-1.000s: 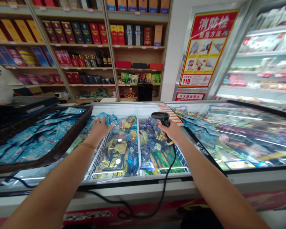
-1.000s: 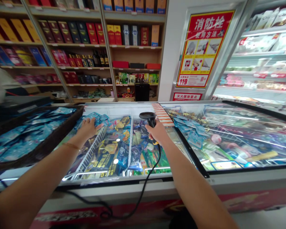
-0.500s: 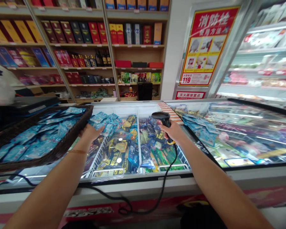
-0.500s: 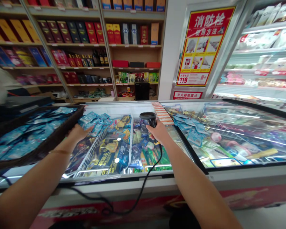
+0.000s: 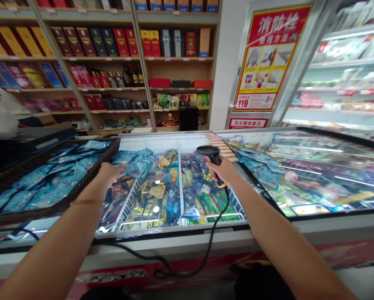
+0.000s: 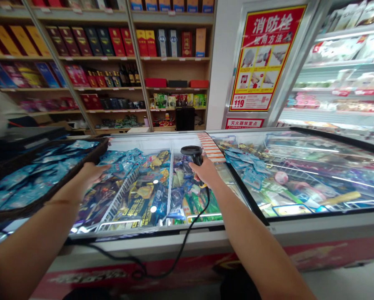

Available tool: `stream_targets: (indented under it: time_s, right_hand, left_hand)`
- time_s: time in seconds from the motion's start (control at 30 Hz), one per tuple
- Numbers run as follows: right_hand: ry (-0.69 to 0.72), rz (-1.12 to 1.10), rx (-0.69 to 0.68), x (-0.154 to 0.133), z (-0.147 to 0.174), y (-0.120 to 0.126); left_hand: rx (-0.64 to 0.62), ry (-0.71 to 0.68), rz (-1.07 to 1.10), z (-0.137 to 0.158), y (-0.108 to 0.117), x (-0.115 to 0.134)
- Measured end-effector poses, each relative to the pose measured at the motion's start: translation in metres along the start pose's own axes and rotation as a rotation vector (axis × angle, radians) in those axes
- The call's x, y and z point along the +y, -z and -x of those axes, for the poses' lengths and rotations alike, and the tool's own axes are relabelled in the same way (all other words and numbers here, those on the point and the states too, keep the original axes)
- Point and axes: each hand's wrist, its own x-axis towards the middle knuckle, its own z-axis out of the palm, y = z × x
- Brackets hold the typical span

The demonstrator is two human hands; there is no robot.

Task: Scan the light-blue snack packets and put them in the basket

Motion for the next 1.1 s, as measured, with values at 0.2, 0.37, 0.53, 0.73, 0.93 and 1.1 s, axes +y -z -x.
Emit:
stream_targets:
  time_s: [0.2, 0.37, 0.53, 0.73, 0.93, 1.1]
  right_hand:
    - [-0.013, -0.014, -0.012, -0.01, 0.005, 0.001]
    - [-0.015, -0.031, -0.011, -0.011, 0.005, 0.003]
    - [-0.008, -0.078, 0.012, -0.006, 0.001, 0.005]
    - [0.037, -0.019, -0.007, -0.008, 0.003, 0.007]
    - [0.002, 0.039, -0.016, -0.014, 0.009, 0.006]
    - [-0.022, 0.127, -0.029, -0.021, 0.017, 0.002]
  left_hand:
    - [0.01, 0.19, 0.02, 0.029, 0.022, 0.003]
    - [-0.175, 0.165, 0.558, 0.033, 0.025, 0.033]
    - [-0.406, 0.278, 0.865, 0.053, -0.046, 0.093]
    - [-0.371, 0.23, 1.078, 0.087, -0.172, 0.13]
    - [-0.274, 0.116, 1.116, 0.074, -0.222, 0.114]
    - [-0.269, 0.152, 1.143, 0.052, -0.224, 0.099]
